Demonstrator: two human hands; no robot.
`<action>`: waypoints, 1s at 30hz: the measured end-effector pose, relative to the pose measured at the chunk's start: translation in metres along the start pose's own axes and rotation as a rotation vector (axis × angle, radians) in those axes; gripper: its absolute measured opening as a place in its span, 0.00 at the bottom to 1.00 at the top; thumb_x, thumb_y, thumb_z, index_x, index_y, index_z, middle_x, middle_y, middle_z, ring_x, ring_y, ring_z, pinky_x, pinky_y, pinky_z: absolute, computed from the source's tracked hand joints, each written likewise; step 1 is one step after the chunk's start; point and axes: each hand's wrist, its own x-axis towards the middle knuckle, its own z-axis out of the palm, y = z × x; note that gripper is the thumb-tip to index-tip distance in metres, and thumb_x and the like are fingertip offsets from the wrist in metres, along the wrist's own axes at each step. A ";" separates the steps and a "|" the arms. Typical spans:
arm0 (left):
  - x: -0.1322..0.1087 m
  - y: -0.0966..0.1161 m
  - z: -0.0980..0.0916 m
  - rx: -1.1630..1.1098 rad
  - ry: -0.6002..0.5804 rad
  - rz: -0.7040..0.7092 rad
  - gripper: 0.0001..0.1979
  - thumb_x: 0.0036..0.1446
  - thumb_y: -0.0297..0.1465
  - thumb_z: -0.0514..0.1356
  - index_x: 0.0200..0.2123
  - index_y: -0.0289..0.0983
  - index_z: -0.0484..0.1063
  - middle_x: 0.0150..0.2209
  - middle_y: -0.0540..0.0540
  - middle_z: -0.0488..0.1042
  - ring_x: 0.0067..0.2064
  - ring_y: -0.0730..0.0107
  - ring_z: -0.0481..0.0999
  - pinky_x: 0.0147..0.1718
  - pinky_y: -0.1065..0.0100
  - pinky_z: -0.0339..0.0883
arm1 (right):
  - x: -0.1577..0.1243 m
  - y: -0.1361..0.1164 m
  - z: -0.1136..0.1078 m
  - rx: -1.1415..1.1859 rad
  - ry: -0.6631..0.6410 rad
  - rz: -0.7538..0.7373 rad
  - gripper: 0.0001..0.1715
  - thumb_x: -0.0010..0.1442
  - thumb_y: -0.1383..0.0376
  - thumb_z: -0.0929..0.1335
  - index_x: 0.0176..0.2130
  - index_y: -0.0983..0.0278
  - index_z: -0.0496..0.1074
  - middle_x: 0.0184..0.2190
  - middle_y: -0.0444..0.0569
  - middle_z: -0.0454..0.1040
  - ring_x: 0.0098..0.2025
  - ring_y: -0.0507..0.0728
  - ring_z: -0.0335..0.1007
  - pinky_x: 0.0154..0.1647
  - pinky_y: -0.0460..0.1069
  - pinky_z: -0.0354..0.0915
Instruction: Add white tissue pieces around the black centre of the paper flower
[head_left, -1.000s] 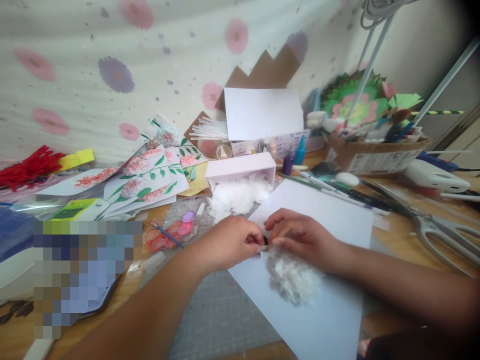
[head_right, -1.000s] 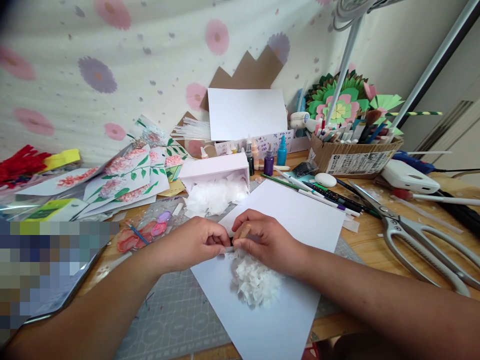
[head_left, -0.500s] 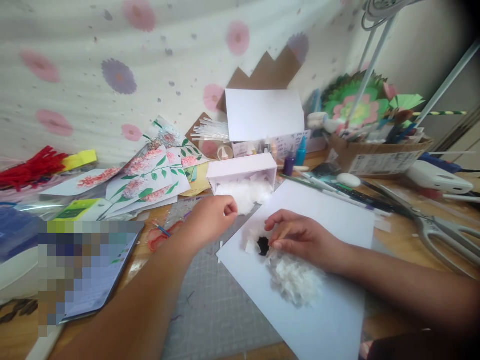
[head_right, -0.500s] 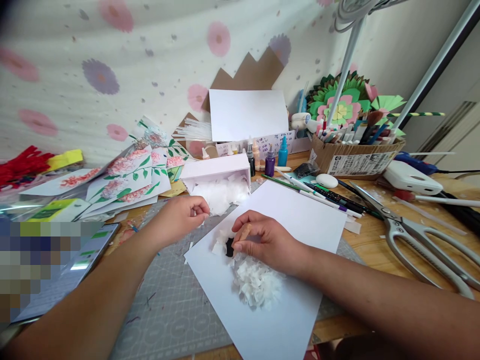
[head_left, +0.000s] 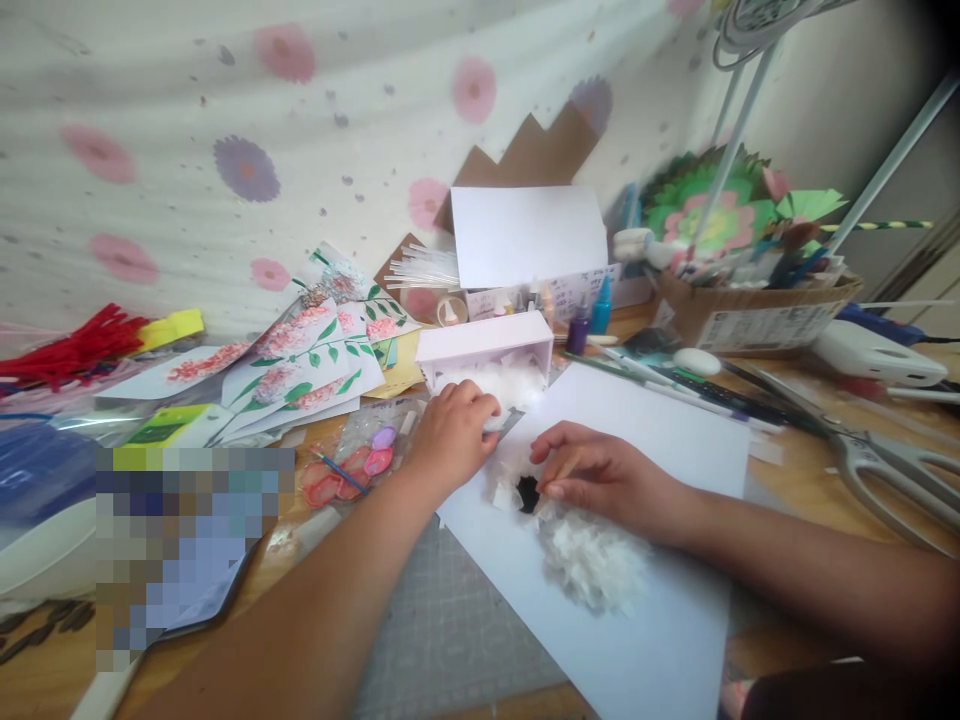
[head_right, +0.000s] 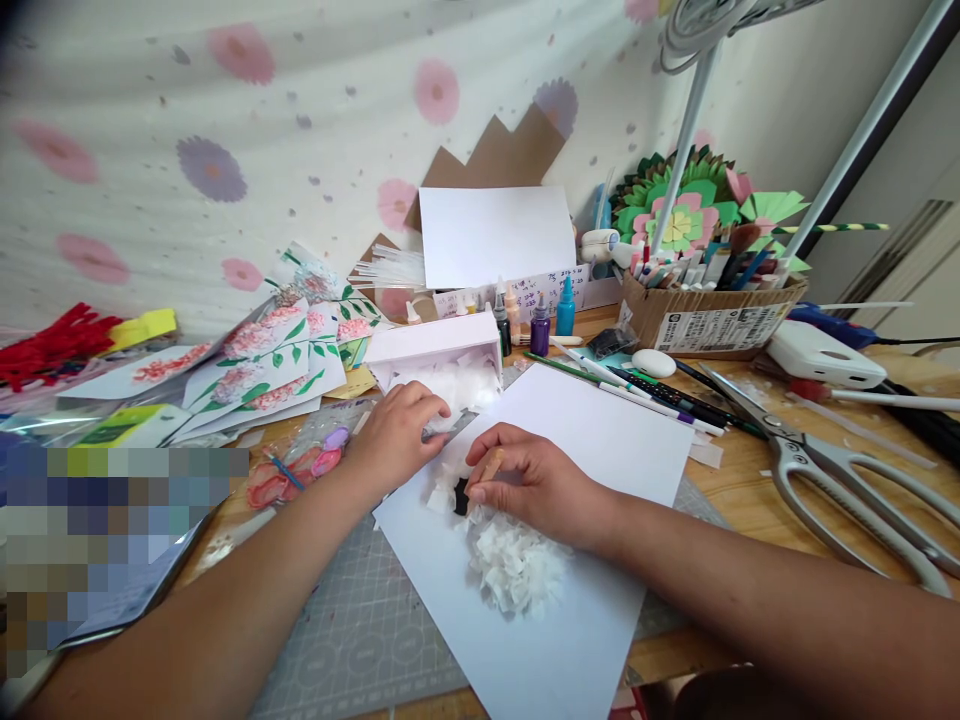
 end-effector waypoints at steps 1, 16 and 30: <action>0.001 0.001 0.000 0.004 0.007 0.008 0.06 0.49 0.28 0.58 0.33 0.40 0.71 0.36 0.46 0.66 0.41 0.62 0.65 0.41 0.63 0.59 | 0.000 0.000 0.000 0.001 0.000 0.001 0.11 0.59 0.62 0.67 0.30 0.67 0.73 0.38 0.52 0.69 0.46 0.54 0.62 0.45 0.49 0.64; -0.005 -0.016 -0.016 -0.694 -0.102 -0.343 0.05 0.52 0.33 0.52 0.29 0.38 0.63 0.22 0.55 0.63 0.22 0.77 0.61 0.20 0.74 0.53 | 0.000 0.000 -0.001 0.007 -0.002 0.007 0.11 0.59 0.62 0.67 0.30 0.67 0.73 0.37 0.52 0.69 0.46 0.53 0.62 0.44 0.49 0.64; -0.006 -0.022 -0.015 -0.588 -0.196 -0.302 0.08 0.52 0.34 0.53 0.29 0.38 0.69 0.25 0.52 0.69 0.27 0.73 0.66 0.25 0.72 0.58 | -0.001 0.003 -0.001 0.025 0.005 0.008 0.11 0.59 0.62 0.67 0.29 0.66 0.72 0.32 0.51 0.70 0.46 0.54 0.62 0.45 0.50 0.63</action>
